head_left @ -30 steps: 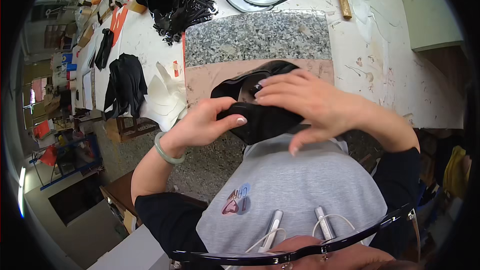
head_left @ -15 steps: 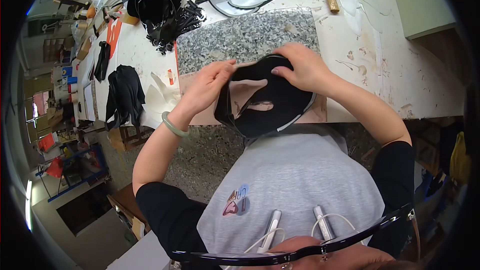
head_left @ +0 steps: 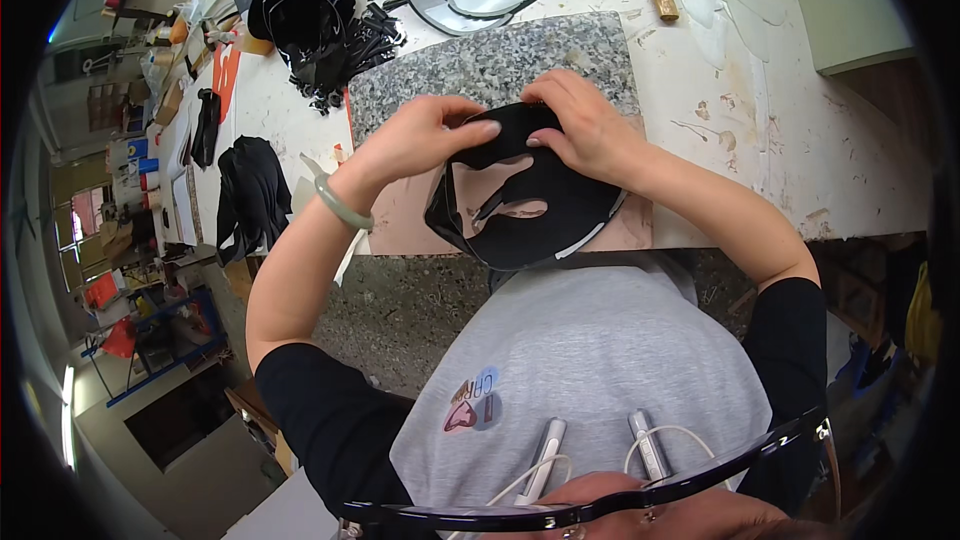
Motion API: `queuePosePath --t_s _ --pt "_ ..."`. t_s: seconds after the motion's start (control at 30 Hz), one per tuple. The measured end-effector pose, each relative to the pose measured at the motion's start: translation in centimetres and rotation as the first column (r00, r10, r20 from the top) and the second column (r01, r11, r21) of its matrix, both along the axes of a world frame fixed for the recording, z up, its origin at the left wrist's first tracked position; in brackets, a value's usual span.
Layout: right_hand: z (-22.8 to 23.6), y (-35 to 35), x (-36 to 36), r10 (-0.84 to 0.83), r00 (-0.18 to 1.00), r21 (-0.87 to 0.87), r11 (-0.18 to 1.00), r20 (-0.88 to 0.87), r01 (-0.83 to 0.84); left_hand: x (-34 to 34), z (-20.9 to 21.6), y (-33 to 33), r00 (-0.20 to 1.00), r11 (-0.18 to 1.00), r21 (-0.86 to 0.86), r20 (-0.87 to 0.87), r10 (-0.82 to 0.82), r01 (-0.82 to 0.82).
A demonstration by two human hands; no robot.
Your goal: The person assembles shoe upper components by aligning, folding, and pressing leather panels and internal linings together by hand on a work surface.
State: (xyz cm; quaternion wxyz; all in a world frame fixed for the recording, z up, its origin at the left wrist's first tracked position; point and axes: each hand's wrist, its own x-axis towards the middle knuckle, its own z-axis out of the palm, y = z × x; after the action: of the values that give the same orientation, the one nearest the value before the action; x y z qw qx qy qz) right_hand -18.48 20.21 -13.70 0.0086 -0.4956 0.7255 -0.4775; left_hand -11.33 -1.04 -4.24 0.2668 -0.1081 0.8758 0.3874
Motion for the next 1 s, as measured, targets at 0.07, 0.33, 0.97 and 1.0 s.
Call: queuePosePath --t_s 0.07,0.33,0.97,1.0 --pt "0.0 0.0 -0.1 0.004 0.999 -0.002 1.0 0.034 -0.004 -1.1 -0.8 0.3 0.997 0.99 0.121 -0.025 0.075 -0.072" --pt "-0.8 0.3 0.1 -0.024 0.999 0.011 1.0 -0.041 0.024 -2.7 -2.1 -2.0 0.961 0.954 -0.145 0.133 -0.243 0.261" --pt "-0.5 -0.7 -1.2 0.606 0.778 0.431 0.754 -0.165 -0.496 -4.5 -2.8 -4.5 0.823 0.843 -0.19 0.401 -0.402 0.504" --pt "-0.3 -0.6 -1.3 0.613 0.768 0.417 0.757 -0.187 -0.503 -4.5 -2.7 -4.4 0.818 0.837 -0.196 0.411 -0.402 0.511"
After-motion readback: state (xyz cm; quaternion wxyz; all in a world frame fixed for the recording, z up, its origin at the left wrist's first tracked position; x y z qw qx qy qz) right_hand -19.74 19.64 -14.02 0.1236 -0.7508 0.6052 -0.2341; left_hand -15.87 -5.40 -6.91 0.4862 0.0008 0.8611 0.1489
